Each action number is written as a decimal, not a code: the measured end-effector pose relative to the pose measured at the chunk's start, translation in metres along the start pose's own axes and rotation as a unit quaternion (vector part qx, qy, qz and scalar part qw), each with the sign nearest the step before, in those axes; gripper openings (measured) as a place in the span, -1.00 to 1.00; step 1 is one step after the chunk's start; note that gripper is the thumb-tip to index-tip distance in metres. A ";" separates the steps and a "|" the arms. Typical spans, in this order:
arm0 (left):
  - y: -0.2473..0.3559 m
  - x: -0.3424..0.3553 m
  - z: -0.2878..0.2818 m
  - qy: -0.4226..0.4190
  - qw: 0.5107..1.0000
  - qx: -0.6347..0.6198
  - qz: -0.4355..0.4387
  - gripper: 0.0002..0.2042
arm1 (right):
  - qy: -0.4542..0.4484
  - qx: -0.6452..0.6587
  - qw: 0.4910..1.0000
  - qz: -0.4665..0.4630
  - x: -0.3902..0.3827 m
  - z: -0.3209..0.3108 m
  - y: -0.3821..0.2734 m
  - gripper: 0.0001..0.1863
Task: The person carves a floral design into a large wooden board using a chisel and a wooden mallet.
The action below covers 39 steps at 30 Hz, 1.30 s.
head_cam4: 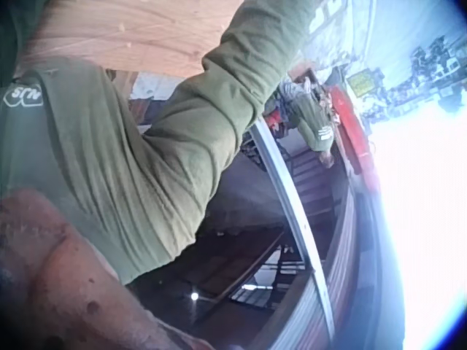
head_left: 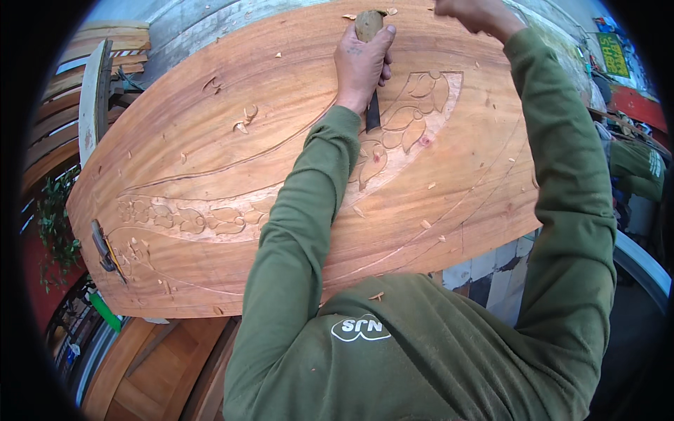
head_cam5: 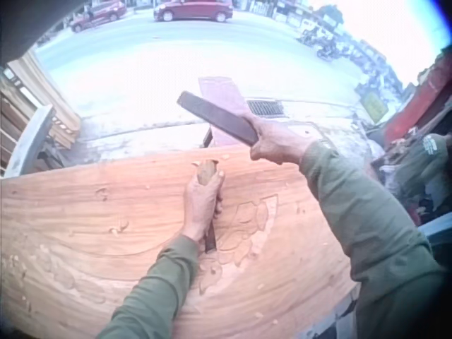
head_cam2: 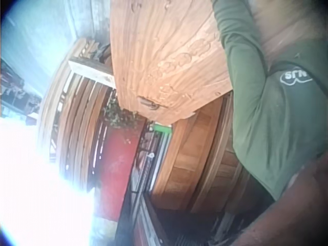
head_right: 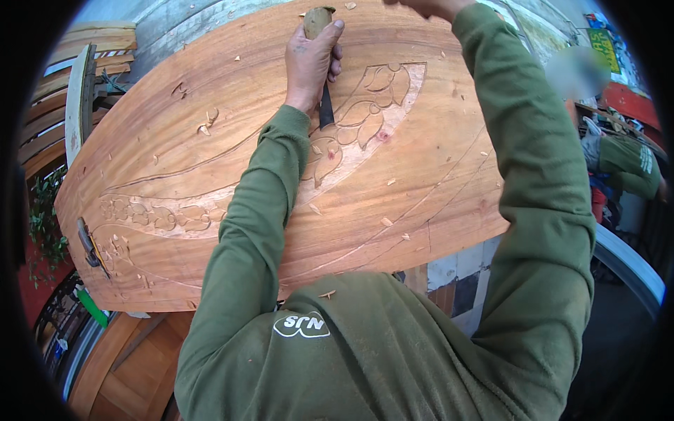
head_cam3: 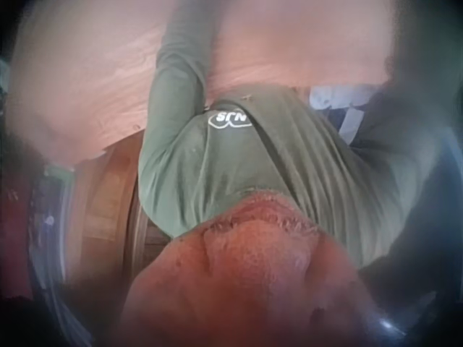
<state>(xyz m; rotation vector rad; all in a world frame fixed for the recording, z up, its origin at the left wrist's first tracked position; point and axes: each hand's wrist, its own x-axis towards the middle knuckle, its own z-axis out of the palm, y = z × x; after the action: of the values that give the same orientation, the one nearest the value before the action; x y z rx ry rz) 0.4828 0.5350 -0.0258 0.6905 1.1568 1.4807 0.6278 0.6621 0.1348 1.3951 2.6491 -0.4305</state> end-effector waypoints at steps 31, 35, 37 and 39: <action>0.033 -0.039 -0.048 0.191 0.956 -0.167 0.144 -0.67 | 0.259 0.253 0.931 -0.051 -0.124 0.049 0.002 0.01; 0.029 -0.030 -0.041 0.154 0.965 -0.160 0.138 -0.68 | 0.249 0.386 0.885 -0.081 -0.118 0.047 -0.001 0.03; 0.023 -0.028 -0.038 0.120 0.977 -0.137 0.107 -0.69 | 0.255 0.384 0.883 -0.095 -0.113 0.043 -0.011 0.02; 0.022 -0.025 -0.039 0.120 0.979 -0.124 0.112 -0.70 | 0.262 0.380 0.880 -0.108 -0.104 0.031 -0.015 0.02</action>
<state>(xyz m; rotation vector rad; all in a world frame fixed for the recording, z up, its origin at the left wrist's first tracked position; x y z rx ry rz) 0.4462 0.5006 -0.0153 0.4909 1.0717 1.9046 0.6736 0.5621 0.1322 1.5515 3.2727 -1.4360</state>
